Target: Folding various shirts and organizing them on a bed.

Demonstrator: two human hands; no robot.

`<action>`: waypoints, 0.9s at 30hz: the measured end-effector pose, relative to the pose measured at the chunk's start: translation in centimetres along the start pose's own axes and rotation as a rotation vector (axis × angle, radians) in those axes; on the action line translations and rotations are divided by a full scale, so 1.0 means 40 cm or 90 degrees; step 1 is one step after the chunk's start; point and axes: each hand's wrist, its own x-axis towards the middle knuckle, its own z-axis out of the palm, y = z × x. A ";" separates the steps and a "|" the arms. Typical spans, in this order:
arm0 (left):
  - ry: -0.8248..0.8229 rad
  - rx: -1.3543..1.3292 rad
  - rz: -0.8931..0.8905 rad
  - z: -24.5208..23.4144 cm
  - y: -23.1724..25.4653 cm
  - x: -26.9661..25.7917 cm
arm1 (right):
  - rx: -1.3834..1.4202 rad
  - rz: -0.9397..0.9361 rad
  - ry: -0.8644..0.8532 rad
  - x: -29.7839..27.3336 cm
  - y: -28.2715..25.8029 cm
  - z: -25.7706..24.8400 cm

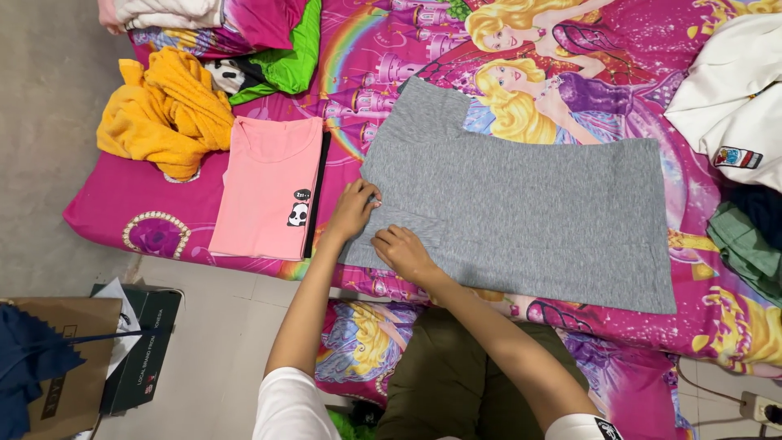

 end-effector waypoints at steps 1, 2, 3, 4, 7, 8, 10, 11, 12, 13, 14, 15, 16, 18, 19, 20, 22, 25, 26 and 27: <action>0.007 0.014 -0.003 -0.003 0.011 -0.004 | 0.058 0.012 0.019 -0.001 -0.002 -0.013; 0.005 0.013 -0.003 0.012 0.019 -0.019 | 0.058 0.015 0.019 -0.017 0.002 -0.018; 0.022 0.052 -0.002 0.023 0.025 -0.028 | 0.045 0.020 0.002 -0.025 0.010 -0.023; 0.039 0.091 -0.002 0.033 0.030 -0.038 | 0.032 0.025 -0.014 -0.032 0.017 -0.028; 0.038 0.169 0.083 0.046 0.085 -0.100 | -0.081 0.042 -0.062 -0.076 0.062 -0.066; 0.037 0.169 0.083 0.034 0.094 -0.101 | -0.082 0.043 -0.062 -0.088 0.069 -0.086; -0.038 0.212 0.081 0.016 0.116 -0.109 | -0.125 0.068 -0.136 -0.119 0.084 -0.128; -0.037 0.211 0.084 0.022 0.089 -0.096 | -0.128 0.069 -0.135 -0.125 0.096 -0.147; -0.013 0.176 0.047 0.028 0.063 -0.083 | -0.095 0.101 -0.160 -0.130 0.109 -0.167; 0.010 0.142 0.009 0.034 0.037 -0.073 | -0.061 0.130 -0.186 -0.137 0.120 -0.186; 0.012 0.141 0.010 0.062 -0.023 -0.042 | -0.064 0.129 -0.186 -0.148 0.156 -0.214; 0.094 0.085 -0.024 0.088 -0.086 -0.007 | -0.056 0.191 -0.177 -0.157 0.192 -0.241; 0.175 0.028 -0.058 0.114 -0.148 0.030 | -0.049 0.253 -0.168 -0.166 0.229 -0.267; 0.181 -0.028 -0.124 0.118 -0.200 0.091 | -0.073 0.338 -0.126 -0.217 0.364 -0.325; 0.189 -0.080 -0.187 0.121 -0.225 0.130 | -0.097 0.420 -0.078 -0.242 0.436 -0.356; 0.187 -0.082 -0.184 0.126 -0.260 0.138 | -0.100 0.423 -0.077 -0.279 0.501 -0.381; 0.099 -0.101 -0.218 0.134 -0.329 0.171 | -0.218 0.473 -0.055 -0.345 0.641 -0.437; 0.018 -0.006 -0.189 0.092 -0.336 0.182 | -0.304 0.493 -0.103 -0.451 0.791 -0.489; 0.017 -0.008 -0.186 0.089 -0.341 0.202 | -0.307 0.495 -0.102 -0.461 0.809 -0.508; -0.012 0.028 -0.188 0.086 -0.346 0.217 | -0.279 0.518 -0.093 -0.472 0.825 -0.525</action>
